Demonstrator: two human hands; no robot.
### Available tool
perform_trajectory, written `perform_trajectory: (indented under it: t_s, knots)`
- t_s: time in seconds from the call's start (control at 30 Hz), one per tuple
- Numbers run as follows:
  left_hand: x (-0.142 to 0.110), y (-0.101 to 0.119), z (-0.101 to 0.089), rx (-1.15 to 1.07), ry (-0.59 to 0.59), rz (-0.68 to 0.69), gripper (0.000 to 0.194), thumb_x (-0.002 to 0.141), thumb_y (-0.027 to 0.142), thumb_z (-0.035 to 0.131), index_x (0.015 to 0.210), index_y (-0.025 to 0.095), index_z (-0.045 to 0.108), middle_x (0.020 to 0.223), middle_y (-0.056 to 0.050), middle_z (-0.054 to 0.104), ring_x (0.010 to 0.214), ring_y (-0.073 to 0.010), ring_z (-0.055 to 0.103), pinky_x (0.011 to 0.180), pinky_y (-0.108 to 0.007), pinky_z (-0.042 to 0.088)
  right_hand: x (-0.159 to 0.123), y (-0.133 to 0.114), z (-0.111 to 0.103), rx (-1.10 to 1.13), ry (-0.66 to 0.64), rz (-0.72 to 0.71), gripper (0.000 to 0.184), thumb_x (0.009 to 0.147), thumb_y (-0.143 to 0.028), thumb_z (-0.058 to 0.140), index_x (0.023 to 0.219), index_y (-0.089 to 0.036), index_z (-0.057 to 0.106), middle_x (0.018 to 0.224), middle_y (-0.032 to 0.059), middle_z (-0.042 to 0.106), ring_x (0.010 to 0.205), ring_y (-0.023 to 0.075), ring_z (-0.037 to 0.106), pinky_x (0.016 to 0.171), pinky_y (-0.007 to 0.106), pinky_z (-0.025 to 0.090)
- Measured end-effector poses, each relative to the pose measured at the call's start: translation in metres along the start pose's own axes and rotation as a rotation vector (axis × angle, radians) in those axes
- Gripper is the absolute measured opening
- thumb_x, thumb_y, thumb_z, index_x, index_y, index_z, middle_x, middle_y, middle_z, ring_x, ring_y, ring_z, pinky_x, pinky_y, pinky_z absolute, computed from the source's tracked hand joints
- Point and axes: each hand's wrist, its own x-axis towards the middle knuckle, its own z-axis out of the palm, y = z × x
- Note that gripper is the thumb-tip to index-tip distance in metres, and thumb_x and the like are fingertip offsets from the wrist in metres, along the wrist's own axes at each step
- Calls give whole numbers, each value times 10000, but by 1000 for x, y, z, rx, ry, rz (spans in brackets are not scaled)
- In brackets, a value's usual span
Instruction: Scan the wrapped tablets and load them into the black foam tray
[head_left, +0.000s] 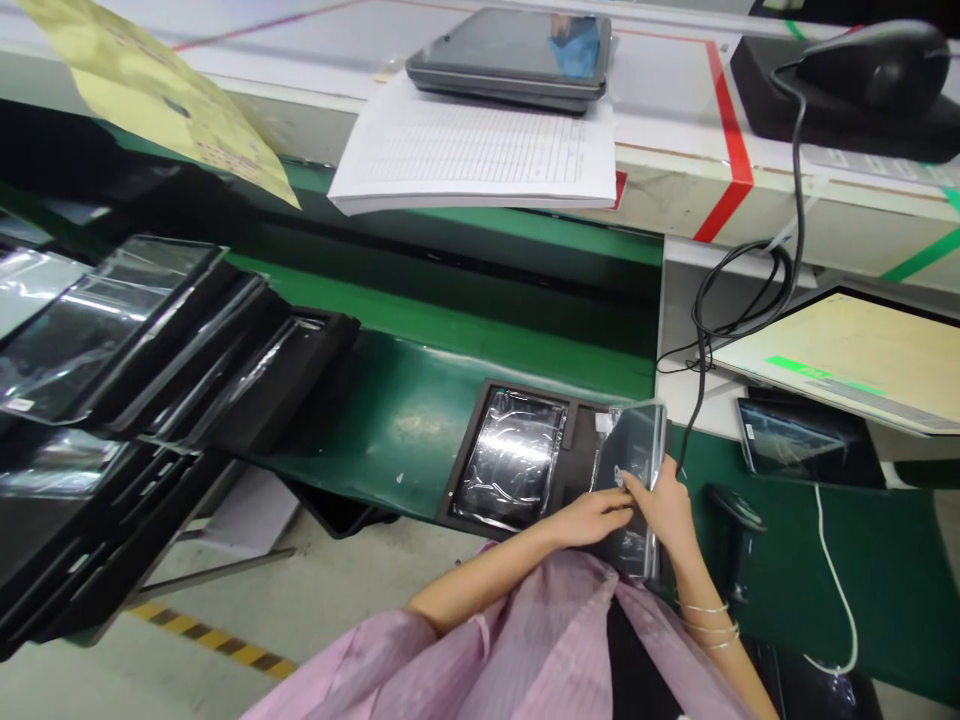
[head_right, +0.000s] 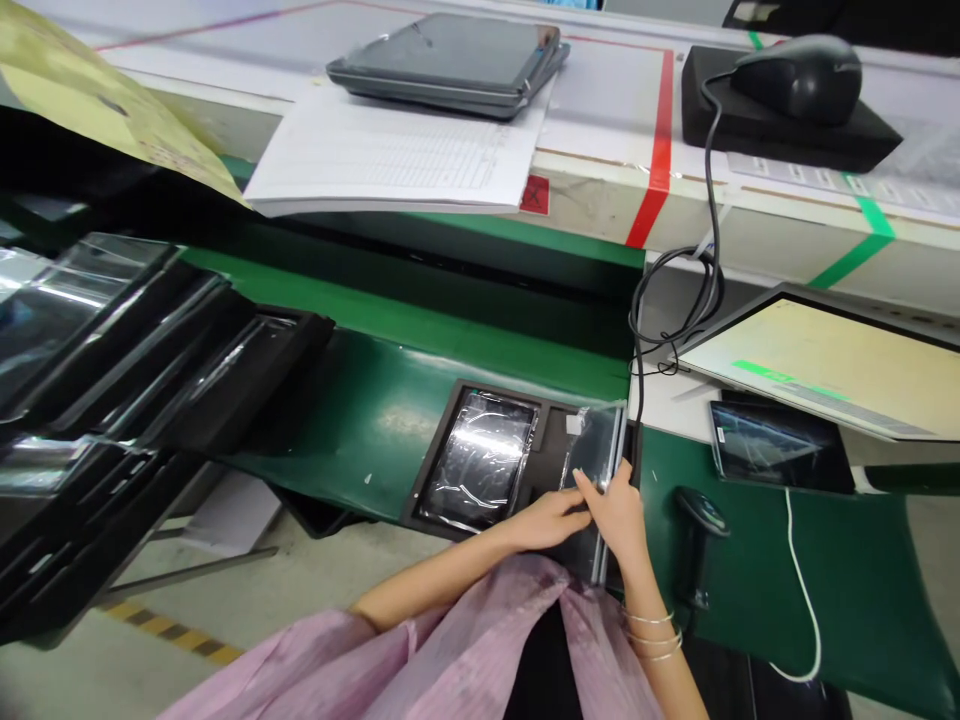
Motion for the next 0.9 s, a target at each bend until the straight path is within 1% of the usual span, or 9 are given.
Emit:
perform_trajectory:
  t_s: [0.07, 0.13, 0.2, 0.27, 0.33, 0.47, 0.6, 0.8, 0.9]
  knots:
    - [-10, -23, -2, -102, -8, -23, 281, 857, 226, 537, 1083, 186, 699, 1126, -49, 711, 1077, -171, 648, 989, -251, 476, 3, 8, -1, 74, 33, 10, 591, 803, -427, 553, 1280, -92, 454, 1015, 201, 664, 938, 332, 632, 844, 446, 465]
    - [-17, -44, -6, -138, 104, -120, 347, 857, 204, 504, 1154, 112, 660, 1206, -122, 667, 1149, -217, 611, 1059, -332, 432, 4, 14, -4, 164, 46, -17, 527, 796, -389, 534, 1246, -118, 490, 1038, 163, 672, 960, 295, 634, 870, 424, 476]
    - [-20, -56, -15, -141, 253, -216, 516, 885, 223, 440, 1360, 22, 463, 1340, -221, 551, 1218, -263, 559, 1086, -420, 399, 1, 13, -11, 369, 39, -79, 533, 768, -419, 585, 1207, -123, 518, 1067, 139, 675, 972, 266, 636, 884, 395, 491]
    - [-20, -55, -32, -258, 340, -246, 686, 909, 302, 430, 1495, 39, 191, 1443, -252, 426, 1215, -267, 560, 1060, -439, 421, -7, 2, -21, 667, 17, -128, 572, 720, -433, 674, 1177, -118, 539, 1087, 137, 675, 959, 255, 641, 868, 374, 507]
    - [-24, -39, -55, -408, 387, -156, 789, 896, 386, 484, 1529, 125, 92, 1530, -203, 315, 1277, -256, 511, 1086, -416, 403, -19, -15, -33, 930, -20, -142, 590, 668, -407, 756, 1149, -123, 564, 1078, 134, 682, 908, 249, 653, 805, 347, 526]
    - [-60, 19, -96, -413, 533, 143, 746, 892, 433, 534, 1525, 219, 203, 1590, -49, 216, 1460, -239, 221, 1203, -361, 222, -46, -50, -56, 1110, -19, -178, 540, 674, -397, 774, 1127, -152, 613, 1019, 109, 703, 828, 229, 670, 723, 304, 539]
    - [-115, 68, -112, -167, 610, 302, 506, 948, 306, 478, 1446, 330, 392, 1376, -4, 563, 1189, -189, 578, 1000, -281, 479, -72, -61, -73, 1043, 65, -237, 516, 671, -426, 774, 1113, -184, 663, 971, 90, 712, 829, 240, 677, 722, 305, 550]
    - [-141, 96, -112, -7, 749, 772, 497, 918, 190, 471, 1385, 360, 486, 1196, -35, 677, 865, -153, 696, 718, -218, 581, -85, -11, -105, 780, 307, -445, 322, 774, -436, 690, 1007, -215, 712, 858, 72, 728, 725, 231, 682, 569, 251, 549]
    - [-140, 101, -104, -137, 753, 835, 436, 909, 210, 504, 1319, 343, 568, 1010, -22, 731, 669, -132, 687, 536, -164, 551, -84, 16, -120, 585, 369, -641, 152, 779, -334, 700, 918, -275, 716, 713, 21, 713, 591, 199, 648, 460, 225, 521]
